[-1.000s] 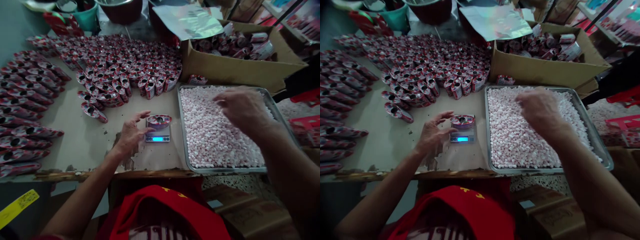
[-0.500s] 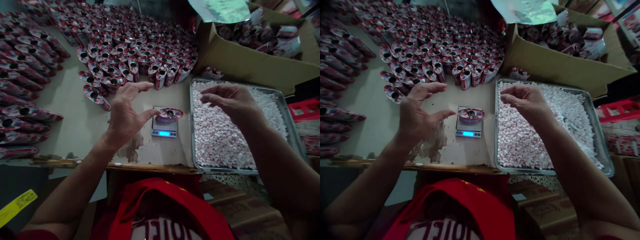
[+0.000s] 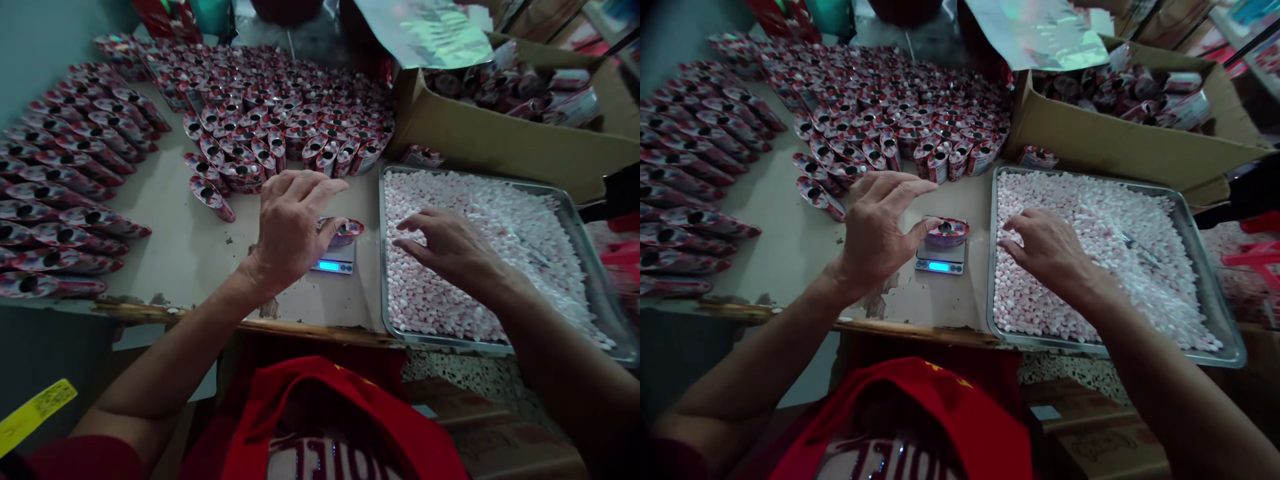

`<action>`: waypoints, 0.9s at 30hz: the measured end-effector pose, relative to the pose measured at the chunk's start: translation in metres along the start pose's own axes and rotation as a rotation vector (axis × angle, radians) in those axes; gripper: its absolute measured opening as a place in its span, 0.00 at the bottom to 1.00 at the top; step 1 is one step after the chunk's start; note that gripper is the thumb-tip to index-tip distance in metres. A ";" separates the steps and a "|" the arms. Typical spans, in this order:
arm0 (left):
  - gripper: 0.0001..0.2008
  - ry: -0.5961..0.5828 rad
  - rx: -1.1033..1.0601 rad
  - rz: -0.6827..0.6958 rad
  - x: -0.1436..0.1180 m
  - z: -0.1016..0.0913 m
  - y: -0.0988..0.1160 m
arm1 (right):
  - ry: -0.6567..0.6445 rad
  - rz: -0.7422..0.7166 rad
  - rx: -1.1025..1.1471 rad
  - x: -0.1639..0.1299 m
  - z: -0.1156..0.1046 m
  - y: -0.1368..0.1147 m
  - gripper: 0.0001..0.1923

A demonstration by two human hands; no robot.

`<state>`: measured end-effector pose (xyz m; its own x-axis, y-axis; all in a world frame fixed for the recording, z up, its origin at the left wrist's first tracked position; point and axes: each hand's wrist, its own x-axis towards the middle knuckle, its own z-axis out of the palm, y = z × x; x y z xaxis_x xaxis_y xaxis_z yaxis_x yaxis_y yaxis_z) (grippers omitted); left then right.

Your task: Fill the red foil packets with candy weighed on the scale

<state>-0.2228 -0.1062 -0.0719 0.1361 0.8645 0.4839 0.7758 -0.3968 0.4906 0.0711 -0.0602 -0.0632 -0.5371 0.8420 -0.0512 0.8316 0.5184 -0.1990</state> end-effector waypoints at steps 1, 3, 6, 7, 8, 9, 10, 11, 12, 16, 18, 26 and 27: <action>0.20 0.011 0.030 0.007 -0.002 -0.002 0.003 | 0.007 0.004 0.028 -0.001 -0.001 -0.002 0.14; 0.21 0.028 0.067 0.018 -0.006 -0.003 0.005 | 0.018 0.023 0.084 -0.003 -0.002 -0.005 0.14; 0.27 0.042 0.071 -0.010 -0.011 0.004 -0.004 | 0.058 0.073 0.202 -0.005 0.001 -0.008 0.15; 0.30 0.038 0.057 -0.041 -0.012 0.010 -0.010 | 0.075 0.100 0.274 -0.006 0.003 -0.011 0.15; 0.33 0.021 0.026 -0.080 -0.014 0.018 -0.017 | 0.089 0.140 0.380 -0.006 0.007 -0.014 0.13; 0.33 -0.023 -0.028 -0.120 -0.016 0.028 -0.024 | 0.089 0.197 0.525 -0.005 0.012 -0.019 0.11; 0.31 -0.087 -0.107 -0.158 -0.017 0.038 -0.030 | 0.071 0.269 0.707 -0.005 0.018 -0.026 0.09; 0.28 -0.154 -0.198 -0.194 -0.017 0.048 -0.035 | 0.039 0.354 0.910 -0.004 0.024 -0.033 0.07; 0.23 -0.202 -0.282 -0.221 -0.016 0.056 -0.038 | 0.007 0.444 1.119 -0.003 0.030 -0.041 0.06; 0.17 -0.044 -0.309 -0.013 -0.003 0.068 -0.023 | -0.031 0.793 1.818 0.004 0.049 -0.065 0.11; 0.17 0.044 -0.202 0.284 0.008 0.064 -0.008 | 0.077 0.875 2.100 0.010 0.051 -0.070 0.15; 0.13 0.135 0.071 0.585 0.016 0.083 0.003 | 0.474 0.854 2.577 0.030 0.044 -0.070 0.20; 0.13 0.147 0.082 0.523 0.013 0.085 0.002 | 0.441 0.848 2.572 0.032 0.045 -0.070 0.20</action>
<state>-0.1675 -0.0698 -0.1263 0.4337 0.5038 0.7470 0.6738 -0.7318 0.1023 -0.0103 -0.0764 -0.0950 -0.1412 0.7838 -0.6047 -0.8813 -0.3777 -0.2838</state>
